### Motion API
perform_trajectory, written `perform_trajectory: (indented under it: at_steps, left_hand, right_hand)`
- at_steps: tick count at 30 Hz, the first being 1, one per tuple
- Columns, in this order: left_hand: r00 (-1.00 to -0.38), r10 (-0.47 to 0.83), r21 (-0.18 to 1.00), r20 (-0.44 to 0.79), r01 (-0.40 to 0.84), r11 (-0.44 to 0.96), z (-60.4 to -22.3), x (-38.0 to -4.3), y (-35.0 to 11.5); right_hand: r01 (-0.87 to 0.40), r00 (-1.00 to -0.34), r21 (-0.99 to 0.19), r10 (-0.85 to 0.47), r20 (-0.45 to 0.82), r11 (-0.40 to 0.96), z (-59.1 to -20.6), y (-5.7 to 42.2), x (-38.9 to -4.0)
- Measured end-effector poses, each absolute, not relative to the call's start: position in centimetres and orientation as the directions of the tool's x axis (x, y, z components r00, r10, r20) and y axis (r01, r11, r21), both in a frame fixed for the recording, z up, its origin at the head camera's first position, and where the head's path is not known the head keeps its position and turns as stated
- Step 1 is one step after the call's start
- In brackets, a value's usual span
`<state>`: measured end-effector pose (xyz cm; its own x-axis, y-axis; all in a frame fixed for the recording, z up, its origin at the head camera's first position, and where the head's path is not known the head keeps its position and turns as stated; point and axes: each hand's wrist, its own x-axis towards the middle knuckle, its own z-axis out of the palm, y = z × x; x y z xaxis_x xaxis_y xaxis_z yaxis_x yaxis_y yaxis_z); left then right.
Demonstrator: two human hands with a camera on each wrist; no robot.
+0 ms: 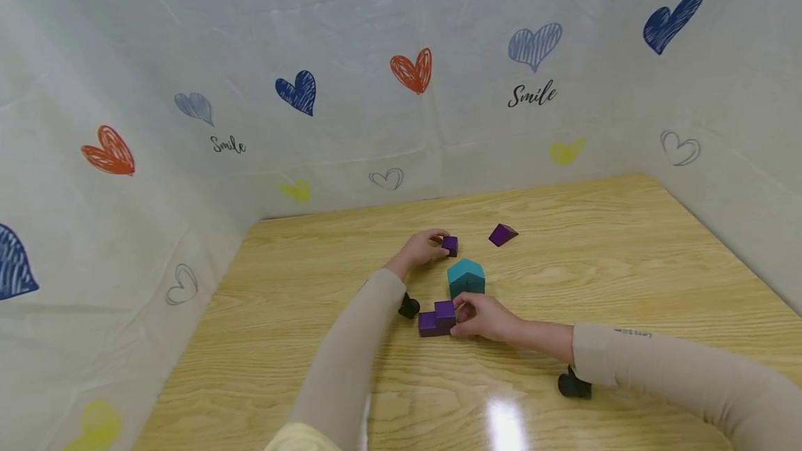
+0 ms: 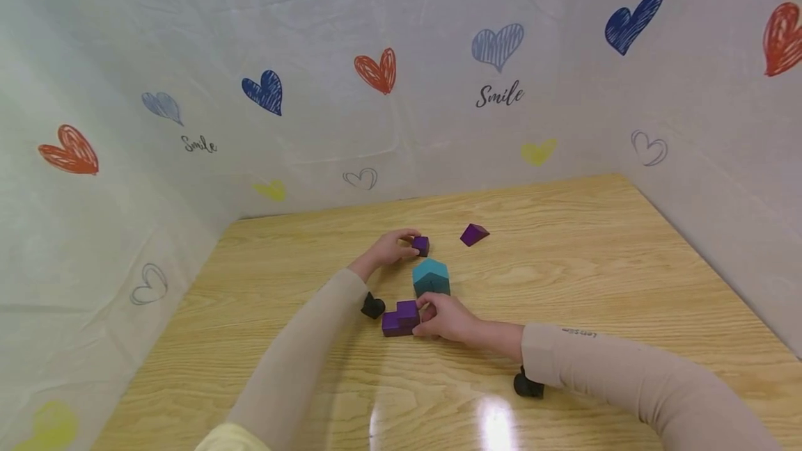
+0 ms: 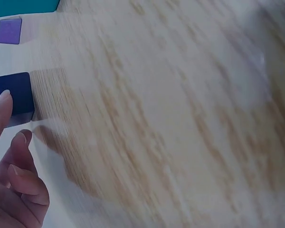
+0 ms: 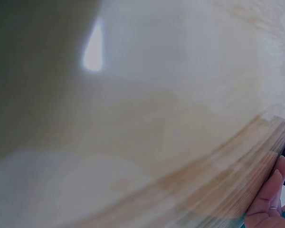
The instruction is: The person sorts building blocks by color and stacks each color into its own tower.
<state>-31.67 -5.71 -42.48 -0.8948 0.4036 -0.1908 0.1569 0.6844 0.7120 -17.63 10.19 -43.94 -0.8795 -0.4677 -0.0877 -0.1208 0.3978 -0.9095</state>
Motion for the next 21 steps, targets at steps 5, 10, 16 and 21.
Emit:
perform_trajectory:
  at_steps: [5, 10, 16, 21]
  left_hand:
    - [-0.906, 0.386, 0.736, -0.172, 0.142, 0.662, -42.57, -31.71, -5.85]
    - [-0.912, 0.379, 0.757, -0.157, 0.136, 0.639, -42.55, -31.63, -6.06]
    - [-0.918, 0.357, 0.792, -0.171, 0.087, 0.604, -42.76, -31.64, -6.24]
    - [-0.919, 0.35, 0.799, -0.181, 0.071, 0.597, -42.7, -31.68, -6.45]
  right_hand:
    - [-0.118, -0.882, -0.904, -0.462, -0.095, 0.41, -43.82, 10.16, -17.71]
    - [-0.113, -0.881, -0.905, -0.462, -0.1, 0.41, -43.84, 10.16, -17.81]
    - [-0.113, -0.878, -0.909, -0.469, -0.098, 0.4, -43.83, 10.18, -17.81]
    - [-0.102, -0.876, -0.912, -0.47, -0.107, 0.398, -43.85, 10.17, -17.78]
